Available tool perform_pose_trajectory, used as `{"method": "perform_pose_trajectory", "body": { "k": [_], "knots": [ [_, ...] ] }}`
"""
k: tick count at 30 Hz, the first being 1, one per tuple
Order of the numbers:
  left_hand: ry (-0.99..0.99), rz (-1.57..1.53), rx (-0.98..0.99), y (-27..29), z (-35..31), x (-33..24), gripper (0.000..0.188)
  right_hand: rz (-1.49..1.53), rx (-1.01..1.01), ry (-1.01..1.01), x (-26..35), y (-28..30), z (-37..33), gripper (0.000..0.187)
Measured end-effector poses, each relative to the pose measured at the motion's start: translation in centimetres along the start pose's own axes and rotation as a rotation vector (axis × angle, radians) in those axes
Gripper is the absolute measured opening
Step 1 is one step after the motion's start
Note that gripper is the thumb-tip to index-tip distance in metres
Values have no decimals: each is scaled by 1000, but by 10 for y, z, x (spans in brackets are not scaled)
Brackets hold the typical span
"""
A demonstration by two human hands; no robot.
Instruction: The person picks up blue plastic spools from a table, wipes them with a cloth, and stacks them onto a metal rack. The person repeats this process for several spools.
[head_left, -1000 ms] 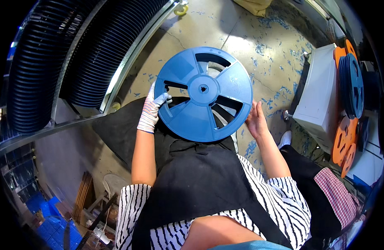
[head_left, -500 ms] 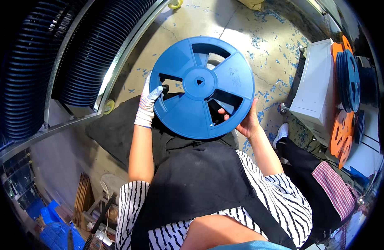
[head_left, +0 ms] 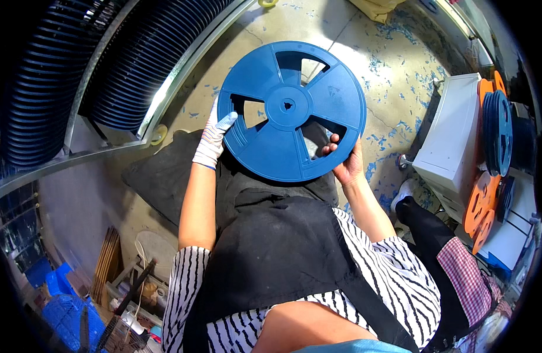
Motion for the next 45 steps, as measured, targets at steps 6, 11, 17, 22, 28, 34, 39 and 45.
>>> {"method": "perform_pose_trajectory", "body": {
  "k": [6,11,17,22,28,34,39,45],
  "knots": [
    [-192,303,-451,2,-27,-11,61,-23,7,6,-9,2,2,39],
    [-376,808,-525,-33,-57,-30,36,26,-14,14,-15,5,1,39],
    [-374,1461,-307,-81,-58,-15,30,36,19,8,-17,8,3,40],
    [-222,1535,-300,-97,-37,-20,37,24,20,-10,-15,21,4,43],
    [-267,1533,-244,-86,-25,-20,16,76,51,-29,-17,28,6,46],
    [-544,1391,-402,-79,-37,-64,23,138,24,-43,-19,28,6,47],
    [-191,965,-411,-44,-35,-54,85,140,-11,-40,-17,30,6,51],
    [-133,378,-339,-47,-32,-37,70,68,-51,-64,-18,28,-7,70]
  ]
}}
Point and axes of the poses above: each hand's wrist, its own z-axis towards the middle knuckle, its own y-axis out of the back of the hand, x = y × z, the point moved 1 cm from there along z, towards the middle knuckle, and after that the axes turned 7 degrees about x, right-handed, at the moved point
